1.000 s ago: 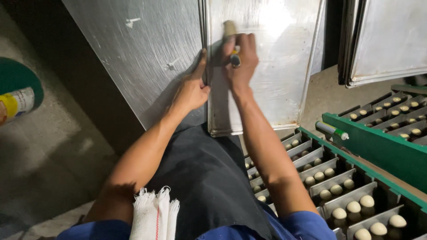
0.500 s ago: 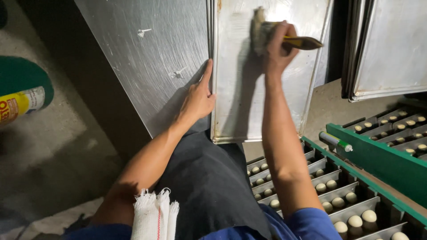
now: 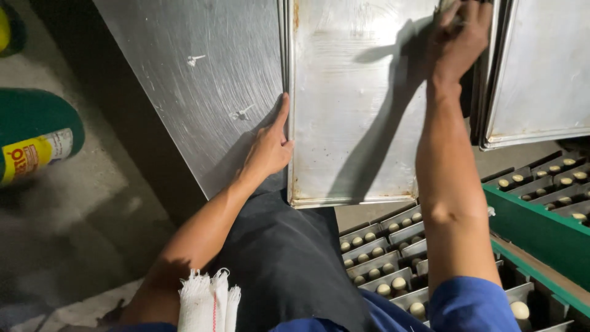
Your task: Greasing metal baking trays using a pastry brush in a bakery production area.
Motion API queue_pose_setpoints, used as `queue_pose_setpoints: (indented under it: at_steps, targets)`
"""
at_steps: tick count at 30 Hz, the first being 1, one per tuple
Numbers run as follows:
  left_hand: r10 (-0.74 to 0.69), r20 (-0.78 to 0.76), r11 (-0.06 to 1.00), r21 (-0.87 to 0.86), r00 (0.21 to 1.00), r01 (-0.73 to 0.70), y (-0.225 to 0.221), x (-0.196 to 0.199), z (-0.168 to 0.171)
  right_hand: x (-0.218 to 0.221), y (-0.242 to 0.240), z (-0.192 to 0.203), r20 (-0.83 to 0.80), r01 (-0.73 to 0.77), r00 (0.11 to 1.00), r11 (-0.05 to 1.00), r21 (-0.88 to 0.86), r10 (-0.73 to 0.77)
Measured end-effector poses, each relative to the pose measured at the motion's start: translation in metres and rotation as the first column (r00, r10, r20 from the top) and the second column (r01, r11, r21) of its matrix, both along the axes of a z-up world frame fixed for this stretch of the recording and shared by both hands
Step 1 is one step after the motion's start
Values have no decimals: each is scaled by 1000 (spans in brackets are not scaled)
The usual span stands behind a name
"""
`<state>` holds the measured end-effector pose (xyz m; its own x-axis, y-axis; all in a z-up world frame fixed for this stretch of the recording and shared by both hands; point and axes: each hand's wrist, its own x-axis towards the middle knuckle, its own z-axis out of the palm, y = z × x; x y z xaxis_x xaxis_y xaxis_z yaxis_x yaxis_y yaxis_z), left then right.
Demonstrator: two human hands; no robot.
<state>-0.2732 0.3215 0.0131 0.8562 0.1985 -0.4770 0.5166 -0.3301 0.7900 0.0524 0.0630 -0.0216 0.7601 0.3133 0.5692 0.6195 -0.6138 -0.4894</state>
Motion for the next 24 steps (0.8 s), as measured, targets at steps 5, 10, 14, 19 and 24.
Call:
queue_pose_setpoints:
  at_steps: [5,10,14,19,24]
  targets:
    - [-5,4,999,32,1000,5,0,1,0,-10,50,-10,38,82,996,993,-83,-80]
    - [-4,-5,1000,-2,1000,4,-1,2,4,-40,105,-27,-228,82,973,982,170,-41]
    - [-13,2,1000,-2,1000,13,-1,4,6,-80,164,-4,-209,16,978,982,188,24]
    - [-19,99,998,64,995,13,-12,-7,-11,-94,191,-29,-192,33,981,997,63,-20]
    - [71,190,951,282,979,-124,-28,-15,-25,-88,126,-47,-694,438,662,606,664,283]
